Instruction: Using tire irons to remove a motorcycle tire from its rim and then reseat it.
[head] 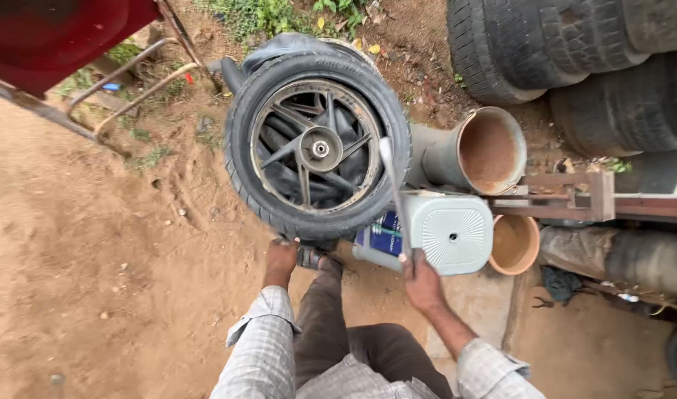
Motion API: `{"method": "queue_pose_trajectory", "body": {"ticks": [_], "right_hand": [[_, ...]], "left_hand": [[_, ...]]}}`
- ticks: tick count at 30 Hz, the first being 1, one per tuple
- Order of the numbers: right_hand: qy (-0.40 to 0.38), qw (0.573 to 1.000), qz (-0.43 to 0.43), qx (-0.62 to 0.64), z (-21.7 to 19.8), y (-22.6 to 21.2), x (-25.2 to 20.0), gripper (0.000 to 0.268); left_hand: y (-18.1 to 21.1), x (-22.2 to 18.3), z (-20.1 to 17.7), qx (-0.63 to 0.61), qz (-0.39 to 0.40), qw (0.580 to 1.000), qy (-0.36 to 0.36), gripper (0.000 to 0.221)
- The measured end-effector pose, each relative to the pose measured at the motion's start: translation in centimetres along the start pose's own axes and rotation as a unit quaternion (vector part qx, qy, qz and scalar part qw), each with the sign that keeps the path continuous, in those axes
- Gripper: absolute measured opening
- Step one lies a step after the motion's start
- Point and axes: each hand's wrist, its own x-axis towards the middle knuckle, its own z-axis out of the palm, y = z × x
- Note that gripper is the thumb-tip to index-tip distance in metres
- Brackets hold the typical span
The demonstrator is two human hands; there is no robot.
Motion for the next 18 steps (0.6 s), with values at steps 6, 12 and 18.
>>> {"method": "queue_pose_trajectory", "body": {"ticks": [6,12,18], "right_hand": [[-0.126,0.987,0.033,-0.097,5.3,1.8,3.0,0.047],[-0.143,0.987,0.0,-0.068,-2.4,-7.4,2.2,0.045],[-0.142,0.971,-0.105,-0.161,-5.7,-12.8,5.3,0.046]], "left_hand": [[9.3,0.8,-2.4,-0.098,-0.206,0.973,-0.023,0.102],[10.0,0.0,-2.4,-0.15,-0.223,0.963,0.012,0.103],[9.2,2.1,-0.8,-0.168,-0.227,0.959,0.028,0.084]]}}
